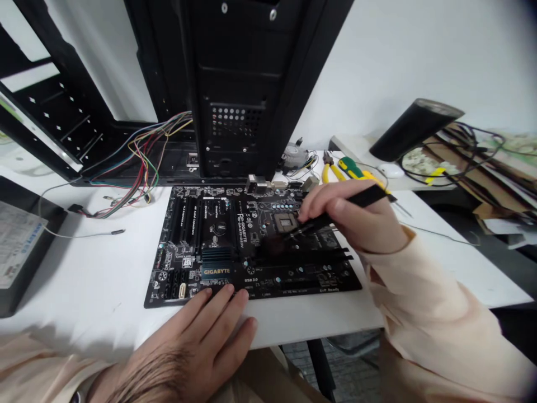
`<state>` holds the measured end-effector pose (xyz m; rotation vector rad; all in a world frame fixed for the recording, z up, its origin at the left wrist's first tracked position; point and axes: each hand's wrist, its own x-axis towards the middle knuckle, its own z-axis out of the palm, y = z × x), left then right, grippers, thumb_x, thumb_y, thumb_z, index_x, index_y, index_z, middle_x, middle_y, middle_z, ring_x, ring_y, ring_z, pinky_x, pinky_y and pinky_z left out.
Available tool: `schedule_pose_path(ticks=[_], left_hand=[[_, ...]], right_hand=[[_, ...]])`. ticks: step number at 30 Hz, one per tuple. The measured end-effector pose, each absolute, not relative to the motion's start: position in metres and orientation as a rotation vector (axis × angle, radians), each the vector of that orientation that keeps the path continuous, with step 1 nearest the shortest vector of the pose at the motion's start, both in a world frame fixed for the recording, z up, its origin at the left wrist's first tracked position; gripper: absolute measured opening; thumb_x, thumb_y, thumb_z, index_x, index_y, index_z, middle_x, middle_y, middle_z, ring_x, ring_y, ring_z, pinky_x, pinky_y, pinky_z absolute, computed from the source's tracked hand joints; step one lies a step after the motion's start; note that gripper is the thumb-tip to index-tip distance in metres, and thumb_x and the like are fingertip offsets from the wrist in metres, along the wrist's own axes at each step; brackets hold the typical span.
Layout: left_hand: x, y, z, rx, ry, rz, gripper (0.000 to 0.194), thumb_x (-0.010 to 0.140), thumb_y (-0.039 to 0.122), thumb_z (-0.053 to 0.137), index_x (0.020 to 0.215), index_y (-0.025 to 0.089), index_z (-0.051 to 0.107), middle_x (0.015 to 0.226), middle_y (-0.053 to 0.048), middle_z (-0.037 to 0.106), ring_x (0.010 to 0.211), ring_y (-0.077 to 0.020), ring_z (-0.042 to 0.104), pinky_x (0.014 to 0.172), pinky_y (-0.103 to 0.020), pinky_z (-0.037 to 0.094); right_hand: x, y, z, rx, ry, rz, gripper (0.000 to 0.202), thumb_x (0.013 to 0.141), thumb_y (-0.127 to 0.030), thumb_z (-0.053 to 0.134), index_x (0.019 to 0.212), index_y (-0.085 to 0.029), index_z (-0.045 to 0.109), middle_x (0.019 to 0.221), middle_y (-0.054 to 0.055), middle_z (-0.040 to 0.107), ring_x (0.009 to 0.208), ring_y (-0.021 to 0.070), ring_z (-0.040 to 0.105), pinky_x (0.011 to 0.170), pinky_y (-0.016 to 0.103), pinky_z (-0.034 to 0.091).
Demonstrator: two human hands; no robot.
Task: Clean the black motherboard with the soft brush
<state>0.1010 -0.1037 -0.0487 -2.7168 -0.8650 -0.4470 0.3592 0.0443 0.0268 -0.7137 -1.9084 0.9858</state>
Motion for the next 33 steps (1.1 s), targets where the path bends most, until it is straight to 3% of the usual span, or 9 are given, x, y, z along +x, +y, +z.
schedule_pose_path(ticks=[6, 9, 13, 19, 25, 33], left_hand=[[0.102, -0.106, -0.047, -2.727, -0.895, -0.462, 0.030, 0.099, 0.018, 0.034, 0.121, 0.016, 0.054, 0.129, -0.012, 0.056, 0.120, -0.0281, 0.049, 0.108, -0.045, 0.020], [0.103, -0.106, -0.046, -2.728, -0.912, -0.455, 0.031, 0.100, 0.017, 0.032, 0.120, 0.017, 0.054, 0.129, -0.011, 0.056, 0.120, -0.0277, 0.050, 0.107, -0.045, 0.020], [0.102, -0.105, -0.044, -2.731, -0.879, -0.436, 0.029, 0.100, 0.020, 0.033, 0.120, 0.017, 0.055, 0.128, -0.011, 0.057, 0.117, -0.0277, 0.052, 0.106, -0.044, 0.021], [0.101, -0.104, -0.045, -2.728, -0.884, -0.396, 0.028, 0.098, 0.023, 0.039, 0.122, 0.018, 0.053, 0.128, -0.010, 0.057, 0.119, -0.0272, 0.050, 0.105, -0.044, 0.024], [0.103, -0.106, -0.044, -2.747, -0.926, -0.398, 0.026, 0.100, 0.022, 0.038, 0.121, 0.019, 0.054, 0.130, -0.008, 0.056, 0.120, -0.0261, 0.050, 0.104, -0.042, 0.026], [0.102, -0.106, -0.049, -2.708, -0.906, -0.531, 0.029, 0.098, 0.019, 0.036, 0.119, 0.018, 0.056, 0.125, -0.010, 0.058, 0.114, -0.0260, 0.051, 0.101, -0.042, 0.027]], right_hand=[[0.360, 0.045, 0.024, -0.865, -1.942, 0.939, 0.038, 0.081, -0.045, 0.064, 0.052, -0.021, 0.063, 0.051, -0.001, 0.060, 0.050, 0.0121, 0.054, 0.048, 0.028, 0.039], [0.356, 0.042, 0.022, -0.773, -1.765, 0.952, 0.033, 0.080, -0.046, 0.066, 0.057, -0.022, 0.066, 0.056, -0.001, 0.063, 0.055, 0.0130, 0.058, 0.052, 0.028, 0.043], [0.347, 0.038, 0.021, -0.706, -1.933, 1.058, 0.033, 0.082, -0.049, 0.061, 0.066, -0.022, 0.070, 0.066, 0.003, 0.068, 0.062, 0.0157, 0.062, 0.056, 0.030, 0.047], [0.350, 0.037, 0.016, -0.768, -1.764, 0.927, 0.035, 0.083, -0.038, 0.064, 0.053, -0.022, 0.060, 0.050, -0.002, 0.056, 0.050, 0.0126, 0.050, 0.048, 0.029, 0.036], [0.348, 0.034, 0.014, -0.731, -1.777, 0.950, 0.031, 0.085, -0.039, 0.061, 0.059, -0.022, 0.063, 0.054, -0.001, 0.058, 0.052, 0.0140, 0.054, 0.048, 0.030, 0.040], [0.355, 0.033, 0.020, -0.880, -1.978, 0.842, 0.045, 0.085, -0.043, 0.059, 0.049, -0.020, 0.048, 0.047, 0.000, 0.044, 0.047, 0.0120, 0.042, 0.044, 0.031, 0.029]])
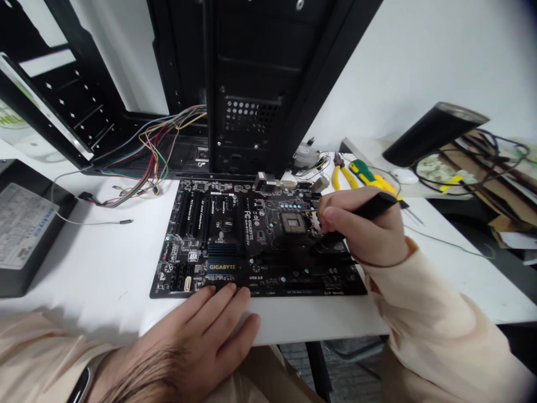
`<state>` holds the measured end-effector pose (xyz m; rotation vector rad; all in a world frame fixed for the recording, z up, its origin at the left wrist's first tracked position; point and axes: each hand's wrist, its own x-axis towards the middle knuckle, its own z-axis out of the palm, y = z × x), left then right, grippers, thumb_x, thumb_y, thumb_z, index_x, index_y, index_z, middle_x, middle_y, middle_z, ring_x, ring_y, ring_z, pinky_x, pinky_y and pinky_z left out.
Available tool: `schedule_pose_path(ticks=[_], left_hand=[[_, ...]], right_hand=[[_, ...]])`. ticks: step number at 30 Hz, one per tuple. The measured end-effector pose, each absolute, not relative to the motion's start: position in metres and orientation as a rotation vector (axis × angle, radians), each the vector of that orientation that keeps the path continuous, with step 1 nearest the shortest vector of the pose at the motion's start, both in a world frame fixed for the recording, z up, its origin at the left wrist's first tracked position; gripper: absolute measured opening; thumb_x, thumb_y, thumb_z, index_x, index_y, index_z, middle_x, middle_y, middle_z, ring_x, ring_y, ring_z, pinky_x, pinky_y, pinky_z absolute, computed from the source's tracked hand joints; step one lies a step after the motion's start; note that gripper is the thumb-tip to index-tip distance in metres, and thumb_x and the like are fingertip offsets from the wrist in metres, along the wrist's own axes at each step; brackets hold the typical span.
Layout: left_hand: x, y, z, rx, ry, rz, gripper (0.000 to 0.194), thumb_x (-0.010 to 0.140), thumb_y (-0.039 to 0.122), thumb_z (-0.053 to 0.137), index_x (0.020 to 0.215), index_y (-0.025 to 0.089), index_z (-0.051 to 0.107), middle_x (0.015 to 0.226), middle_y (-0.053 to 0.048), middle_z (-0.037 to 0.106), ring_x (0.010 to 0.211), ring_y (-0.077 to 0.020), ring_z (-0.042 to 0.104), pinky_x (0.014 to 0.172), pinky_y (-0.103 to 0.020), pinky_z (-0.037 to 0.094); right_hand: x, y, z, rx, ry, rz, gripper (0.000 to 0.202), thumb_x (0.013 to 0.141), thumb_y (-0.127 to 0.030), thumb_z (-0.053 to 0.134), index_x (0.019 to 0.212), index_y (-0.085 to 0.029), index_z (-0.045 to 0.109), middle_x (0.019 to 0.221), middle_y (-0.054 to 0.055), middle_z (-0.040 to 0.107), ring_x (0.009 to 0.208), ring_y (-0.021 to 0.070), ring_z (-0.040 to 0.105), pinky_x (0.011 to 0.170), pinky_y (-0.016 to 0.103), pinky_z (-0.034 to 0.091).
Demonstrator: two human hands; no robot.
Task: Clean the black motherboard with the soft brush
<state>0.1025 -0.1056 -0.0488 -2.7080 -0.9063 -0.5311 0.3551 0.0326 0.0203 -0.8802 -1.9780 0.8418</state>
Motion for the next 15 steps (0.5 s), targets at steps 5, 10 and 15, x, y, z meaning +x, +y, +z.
schedule_pose_path(ticks=[5, 10, 15], left_hand=[[0.102, -0.106, -0.042, -2.711, -0.919, -0.461, 0.028, 0.098, 0.020, 0.039, 0.119, 0.017, 0.057, 0.122, -0.009, 0.059, 0.109, -0.0255, 0.051, 0.097, -0.041, 0.031], [0.103, -0.106, -0.037, -2.714, -0.884, -0.479, 0.028, 0.099, 0.018, 0.036, 0.117, 0.017, 0.058, 0.118, -0.009, 0.061, 0.107, -0.0255, 0.051, 0.095, -0.041, 0.032], [0.102, -0.106, -0.033, -2.746, -0.855, -0.454, 0.028, 0.099, 0.020, 0.037, 0.117, 0.018, 0.058, 0.116, -0.006, 0.061, 0.104, -0.0237, 0.051, 0.092, -0.038, 0.034]], right_hand=[[0.352, 0.031, 0.024, -0.843, -2.070, 0.809, 0.040, 0.084, -0.035, 0.061, 0.050, -0.019, 0.046, 0.048, -0.002, 0.043, 0.046, 0.0100, 0.038, 0.044, 0.030, 0.025], [0.351, 0.032, 0.025, -0.790, -2.089, 0.783, 0.038, 0.084, -0.029, 0.060, 0.051, -0.019, 0.044, 0.047, -0.003, 0.040, 0.045, 0.0089, 0.036, 0.043, 0.029, 0.023], [0.349, 0.033, 0.029, -0.816, -2.238, 0.744, 0.036, 0.078, -0.026, 0.067, 0.049, -0.019, 0.047, 0.044, -0.004, 0.038, 0.041, 0.0068, 0.032, 0.039, 0.027, 0.023]])
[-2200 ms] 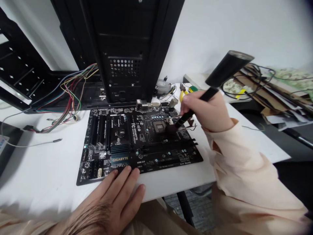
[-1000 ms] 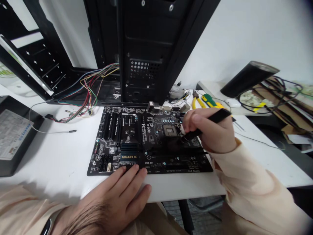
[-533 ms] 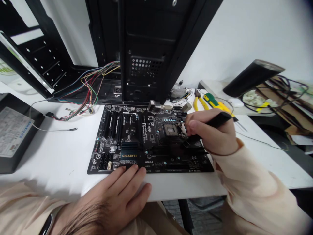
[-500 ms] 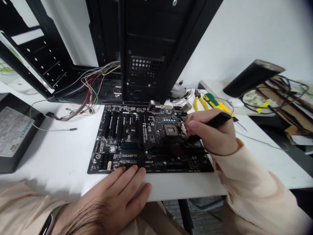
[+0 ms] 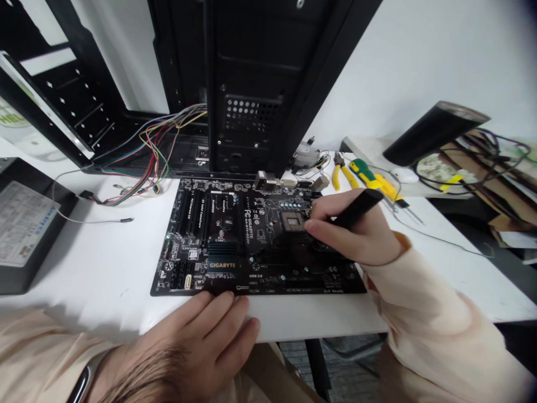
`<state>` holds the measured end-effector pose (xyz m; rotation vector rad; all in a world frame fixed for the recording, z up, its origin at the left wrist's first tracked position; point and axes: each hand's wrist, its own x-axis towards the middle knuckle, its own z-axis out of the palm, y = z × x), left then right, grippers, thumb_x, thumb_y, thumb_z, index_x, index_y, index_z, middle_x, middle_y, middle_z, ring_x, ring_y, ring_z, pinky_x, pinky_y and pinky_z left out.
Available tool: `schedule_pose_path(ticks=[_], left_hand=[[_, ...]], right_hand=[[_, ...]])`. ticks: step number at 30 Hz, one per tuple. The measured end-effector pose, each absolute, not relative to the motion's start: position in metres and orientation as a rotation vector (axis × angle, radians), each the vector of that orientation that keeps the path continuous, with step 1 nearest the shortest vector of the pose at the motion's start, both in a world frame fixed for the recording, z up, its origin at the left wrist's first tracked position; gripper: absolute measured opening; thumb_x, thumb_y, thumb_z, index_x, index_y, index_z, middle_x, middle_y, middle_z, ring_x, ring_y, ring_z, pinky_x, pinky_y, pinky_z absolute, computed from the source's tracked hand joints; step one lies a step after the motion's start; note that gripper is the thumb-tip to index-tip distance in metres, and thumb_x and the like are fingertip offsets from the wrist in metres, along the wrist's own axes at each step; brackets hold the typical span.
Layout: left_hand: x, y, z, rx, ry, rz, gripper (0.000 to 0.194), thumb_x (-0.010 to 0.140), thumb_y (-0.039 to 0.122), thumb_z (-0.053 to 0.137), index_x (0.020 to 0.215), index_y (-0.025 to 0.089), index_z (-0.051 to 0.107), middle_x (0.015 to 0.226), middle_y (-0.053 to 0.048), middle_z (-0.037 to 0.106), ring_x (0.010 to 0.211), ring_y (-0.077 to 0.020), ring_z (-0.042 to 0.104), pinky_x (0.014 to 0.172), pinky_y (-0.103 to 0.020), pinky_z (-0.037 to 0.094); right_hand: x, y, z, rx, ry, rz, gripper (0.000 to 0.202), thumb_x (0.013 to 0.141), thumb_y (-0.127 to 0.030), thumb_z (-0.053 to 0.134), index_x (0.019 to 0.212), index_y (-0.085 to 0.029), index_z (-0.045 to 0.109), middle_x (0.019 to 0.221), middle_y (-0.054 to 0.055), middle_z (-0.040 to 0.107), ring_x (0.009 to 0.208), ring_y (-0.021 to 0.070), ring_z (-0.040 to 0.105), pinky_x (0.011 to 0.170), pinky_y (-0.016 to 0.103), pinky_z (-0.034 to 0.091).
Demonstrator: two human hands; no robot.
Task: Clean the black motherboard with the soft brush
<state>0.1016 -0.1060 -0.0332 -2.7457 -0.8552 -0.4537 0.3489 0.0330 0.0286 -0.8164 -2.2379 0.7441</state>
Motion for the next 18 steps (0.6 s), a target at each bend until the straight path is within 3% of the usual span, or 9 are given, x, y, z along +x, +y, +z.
schedule_pose_path(ticks=[3, 6, 9, 14, 18], left_hand=[[0.101, -0.105, -0.031, -2.747, -0.845, -0.412, 0.027, 0.097, 0.024, 0.042, 0.119, 0.018, 0.058, 0.116, -0.006, 0.061, 0.103, -0.0235, 0.052, 0.092, -0.038, 0.034], [0.101, -0.105, -0.029, -2.737, -0.831, -0.409, 0.028, 0.098, 0.022, 0.040, 0.118, 0.018, 0.059, 0.115, -0.007, 0.062, 0.103, -0.0242, 0.053, 0.089, -0.039, 0.035], [0.102, -0.105, -0.030, -2.735, -0.837, -0.443, 0.030, 0.100, 0.018, 0.034, 0.117, 0.016, 0.059, 0.114, -0.008, 0.063, 0.100, -0.0242, 0.053, 0.087, -0.039, 0.035], [0.104, -0.105, -0.029, -2.734, -0.853, -0.431, 0.032, 0.100, 0.015, 0.030, 0.115, 0.017, 0.058, 0.113, -0.006, 0.064, 0.095, -0.0229, 0.054, 0.084, -0.039, 0.036], [0.103, -0.105, -0.027, -2.740, -0.847, -0.369, 0.025, 0.099, 0.019, 0.039, 0.116, 0.018, 0.058, 0.115, -0.005, 0.064, 0.095, -0.0218, 0.054, 0.083, -0.037, 0.038]], right_hand=[[0.349, 0.033, 0.022, -0.832, -2.063, 0.782, 0.035, 0.079, -0.031, 0.067, 0.051, -0.020, 0.051, 0.044, -0.004, 0.040, 0.042, 0.0080, 0.036, 0.039, 0.027, 0.025], [0.350, 0.033, 0.011, -0.809, -1.754, 0.807, 0.034, 0.083, -0.045, 0.062, 0.057, -0.023, 0.056, 0.050, -0.002, 0.046, 0.048, 0.0129, 0.047, 0.045, 0.030, 0.036], [0.348, 0.029, 0.006, -0.777, -1.664, 0.864, 0.029, 0.078, -0.053, 0.065, 0.071, -0.025, 0.063, 0.058, -0.001, 0.056, 0.053, 0.0154, 0.054, 0.048, 0.031, 0.042], [0.335, 0.012, 0.018, -0.724, -1.943, 0.980, 0.026, 0.076, -0.048, 0.069, 0.076, -0.022, 0.065, 0.062, 0.000, 0.063, 0.055, 0.0133, 0.059, 0.047, 0.025, 0.044], [0.322, 0.007, 0.025, -0.546, -2.231, 0.976, 0.017, 0.080, -0.035, 0.068, 0.078, -0.018, 0.063, 0.068, 0.002, 0.067, 0.058, 0.0102, 0.061, 0.053, 0.020, 0.048]])
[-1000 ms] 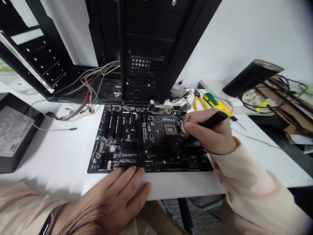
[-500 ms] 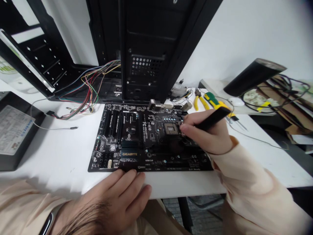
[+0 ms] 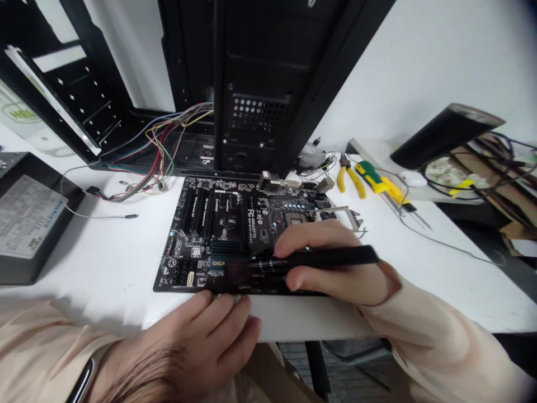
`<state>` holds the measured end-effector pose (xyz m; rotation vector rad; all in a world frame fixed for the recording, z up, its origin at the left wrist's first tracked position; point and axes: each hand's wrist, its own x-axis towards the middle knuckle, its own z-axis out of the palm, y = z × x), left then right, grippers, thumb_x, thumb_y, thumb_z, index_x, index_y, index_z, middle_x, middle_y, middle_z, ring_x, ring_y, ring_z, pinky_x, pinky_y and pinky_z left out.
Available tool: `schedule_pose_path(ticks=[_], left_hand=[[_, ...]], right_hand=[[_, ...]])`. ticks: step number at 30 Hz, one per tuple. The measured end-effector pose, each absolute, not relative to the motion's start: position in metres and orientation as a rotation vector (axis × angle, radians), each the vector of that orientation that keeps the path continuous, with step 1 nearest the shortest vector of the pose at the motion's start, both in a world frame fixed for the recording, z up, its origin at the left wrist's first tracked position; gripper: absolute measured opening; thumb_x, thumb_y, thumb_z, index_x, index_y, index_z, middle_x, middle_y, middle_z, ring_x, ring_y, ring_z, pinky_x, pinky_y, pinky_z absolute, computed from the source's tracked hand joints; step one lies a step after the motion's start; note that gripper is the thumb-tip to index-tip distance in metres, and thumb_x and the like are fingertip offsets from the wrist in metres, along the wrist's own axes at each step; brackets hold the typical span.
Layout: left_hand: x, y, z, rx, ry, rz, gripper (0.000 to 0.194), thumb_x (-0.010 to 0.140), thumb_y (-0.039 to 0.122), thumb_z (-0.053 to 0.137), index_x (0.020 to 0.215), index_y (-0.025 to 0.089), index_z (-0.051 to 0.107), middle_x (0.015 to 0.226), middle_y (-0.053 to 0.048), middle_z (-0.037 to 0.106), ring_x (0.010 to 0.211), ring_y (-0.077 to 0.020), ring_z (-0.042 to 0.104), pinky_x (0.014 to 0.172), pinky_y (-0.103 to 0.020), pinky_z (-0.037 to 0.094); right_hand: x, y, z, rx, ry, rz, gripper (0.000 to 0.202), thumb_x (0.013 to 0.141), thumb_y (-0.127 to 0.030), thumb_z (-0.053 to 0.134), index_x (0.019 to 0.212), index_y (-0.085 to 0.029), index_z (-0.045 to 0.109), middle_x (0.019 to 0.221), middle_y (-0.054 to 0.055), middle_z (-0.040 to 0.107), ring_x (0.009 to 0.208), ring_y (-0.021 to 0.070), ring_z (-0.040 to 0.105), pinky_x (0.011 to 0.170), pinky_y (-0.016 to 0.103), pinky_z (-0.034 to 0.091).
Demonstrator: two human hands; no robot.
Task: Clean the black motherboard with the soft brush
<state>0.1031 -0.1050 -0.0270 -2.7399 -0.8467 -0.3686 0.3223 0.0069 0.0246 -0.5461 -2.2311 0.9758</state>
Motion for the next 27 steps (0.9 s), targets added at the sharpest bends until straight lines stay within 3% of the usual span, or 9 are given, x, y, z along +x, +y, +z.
schedule_pose_path(ticks=[3, 8, 15, 22, 27], left_hand=[[0.103, -0.105, -0.028, -2.744, -0.859, -0.352, 0.022, 0.096, 0.023, 0.049, 0.117, 0.020, 0.058, 0.118, -0.005, 0.062, 0.096, -0.0211, 0.054, 0.082, -0.036, 0.038], [0.102, -0.103, -0.034, -2.718, -0.808, -0.431, 0.022, 0.094, 0.028, 0.053, 0.115, 0.021, 0.058, 0.123, -0.007, 0.060, 0.094, -0.0221, 0.053, 0.081, -0.036, 0.036], [0.102, -0.105, -0.027, -2.754, -0.834, -0.283, 0.023, 0.097, 0.027, 0.047, 0.118, 0.022, 0.055, 0.124, -0.004, 0.061, 0.098, -0.0229, 0.052, 0.083, -0.038, 0.035], [0.102, -0.104, -0.027, -2.752, -0.814, -0.272, 0.024, 0.098, 0.026, 0.046, 0.120, 0.021, 0.055, 0.125, -0.005, 0.060, 0.099, -0.0226, 0.052, 0.083, -0.038, 0.034], [0.102, -0.104, -0.027, -2.761, -0.806, -0.260, 0.026, 0.098, 0.027, 0.046, 0.121, 0.021, 0.054, 0.127, -0.006, 0.059, 0.098, -0.0232, 0.053, 0.083, -0.039, 0.034]], right_hand=[[0.320, 0.009, 0.025, -0.504, -2.372, 0.927, 0.009, 0.083, -0.021, 0.061, 0.075, -0.017, 0.059, 0.066, 0.001, 0.064, 0.059, 0.0085, 0.058, 0.055, 0.019, 0.047], [0.327, 0.010, 0.022, -0.517, -2.338, 0.858, 0.021, 0.082, -0.015, 0.053, 0.062, -0.019, 0.050, 0.052, -0.003, 0.050, 0.047, 0.0073, 0.045, 0.045, 0.020, 0.035], [0.324, 0.008, 0.018, -0.323, -2.278, 0.912, 0.004, 0.082, -0.022, 0.059, 0.080, -0.018, 0.058, 0.069, 0.004, 0.063, 0.065, 0.0134, 0.060, 0.059, 0.024, 0.048], [0.330, 0.012, 0.019, -0.393, -2.386, 0.852, 0.021, 0.079, -0.013, 0.051, 0.060, -0.020, 0.046, 0.051, -0.002, 0.048, 0.049, 0.0095, 0.045, 0.047, 0.024, 0.034], [0.335, 0.010, 0.024, -0.473, -2.271, 0.829, 0.015, 0.081, -0.016, 0.055, 0.067, -0.019, 0.052, 0.057, -0.001, 0.053, 0.054, 0.0104, 0.052, 0.050, 0.023, 0.039]])
